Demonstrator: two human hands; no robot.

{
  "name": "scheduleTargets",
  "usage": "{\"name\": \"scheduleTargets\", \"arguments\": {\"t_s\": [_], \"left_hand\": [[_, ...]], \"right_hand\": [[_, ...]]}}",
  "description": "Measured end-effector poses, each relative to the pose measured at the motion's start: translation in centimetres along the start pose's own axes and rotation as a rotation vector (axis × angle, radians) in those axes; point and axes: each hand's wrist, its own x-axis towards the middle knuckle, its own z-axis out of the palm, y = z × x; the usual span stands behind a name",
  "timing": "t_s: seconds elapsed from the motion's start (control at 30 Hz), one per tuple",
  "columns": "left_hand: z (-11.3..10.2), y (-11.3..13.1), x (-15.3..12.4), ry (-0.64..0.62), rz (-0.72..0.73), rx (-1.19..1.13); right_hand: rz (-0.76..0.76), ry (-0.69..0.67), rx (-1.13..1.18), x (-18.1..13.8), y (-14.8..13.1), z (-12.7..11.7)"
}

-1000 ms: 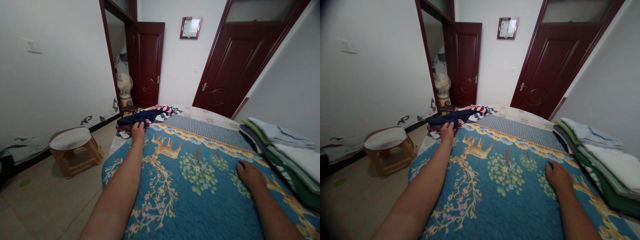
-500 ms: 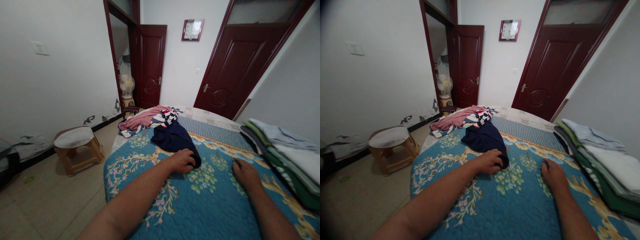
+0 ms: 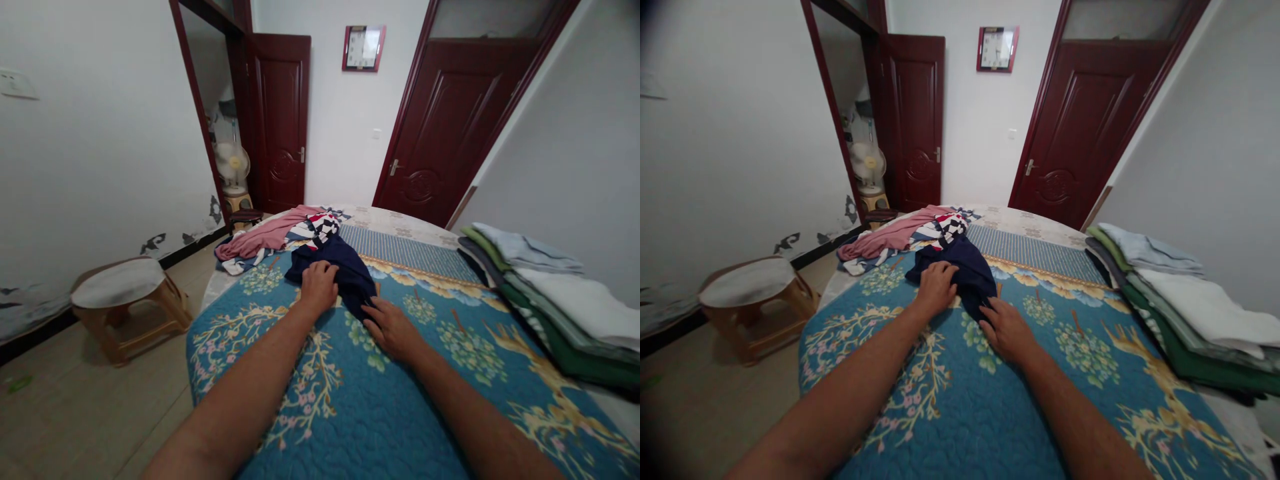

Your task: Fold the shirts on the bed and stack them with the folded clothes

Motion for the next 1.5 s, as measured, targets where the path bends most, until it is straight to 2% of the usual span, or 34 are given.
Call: {"name": "scheduleTargets", "arguments": {"t_s": [0.07,0.17,0.27,0.43,0.57,0.67,0.77,0.83,0.9,1.03,1.13,1.23,1.3,1.37,1.43,1.5], "left_hand": [[-0.6,-1.7,0.3,0.020,-0.178,-0.057],[-1.0,-4.0,0.9,0.117,-0.415,-0.338],[-1.3,-5.4,1.4,0.193,-0.504,-0.530],[-1.5,-5.9,1.7,0.151,-0.511,-0.578],[-1.5,-5.3,1.6,0.067,-0.462,-0.605],[-1.4,-4.6,1.5,-0.021,-0.317,-0.561],[-1.2,-3.8,1.4,-0.203,-0.109,-0.387],[-1.1,-3.5,1.3,-0.314,-0.048,-0.309],[-1.2,-3.5,1.3,-0.375,-0.028,-0.300],[-1.9,-3.6,1.4,-0.508,-0.092,-0.482],[-2.5,-3.6,1.3,-0.635,-0.215,-0.662],[-2.7,-3.9,0.8,-0.760,-0.367,-0.767],[-2.6,-4.4,0.2,-0.732,-0.507,-0.813],[-2.5,-4.9,-0.1,-0.618,-0.596,-0.837],[-2.6,-5.4,0.0,-0.586,-0.577,-0.805],[-2.9,-5.8,0.7,-0.676,-0.490,-0.671]], "right_hand": [[0.050,0.040,-0.001,-0.1,0.5,0.3],[0.162,0.194,-0.020,-0.2,2.1,0.2],[0.281,0.354,-0.064,-0.3,4.0,-0.8],[0.384,0.466,-0.123,-1.1,6.3,-3.1],[0.506,0.546,-0.132,-1.6,7.3,-3.7],[0.551,0.557,-0.080,-1.7,7.5,-3.6],[0.544,0.562,-0.031,-1.6,7.3,-3.4],[0.539,0.562,-0.017,-1.5,7.1,-3.5],[0.549,0.558,-0.001,-1.5,7.1,-3.5],[0.677,0.555,0.050,-1.5,7.3,-3.6],[0.790,0.552,0.086,-1.5,7.5,-3.6],[0.841,0.523,0.106,-1.5,7.6,-3.7],[0.854,0.500,0.109,-1.5,7.6,-3.9],[0.859,0.482,0.107,-1.5,7.6,-4.0],[0.850,0.462,0.100,-1.5,7.6,-4.0],[0.828,0.455,0.081,-1.5,7.5,-4.0]]}}
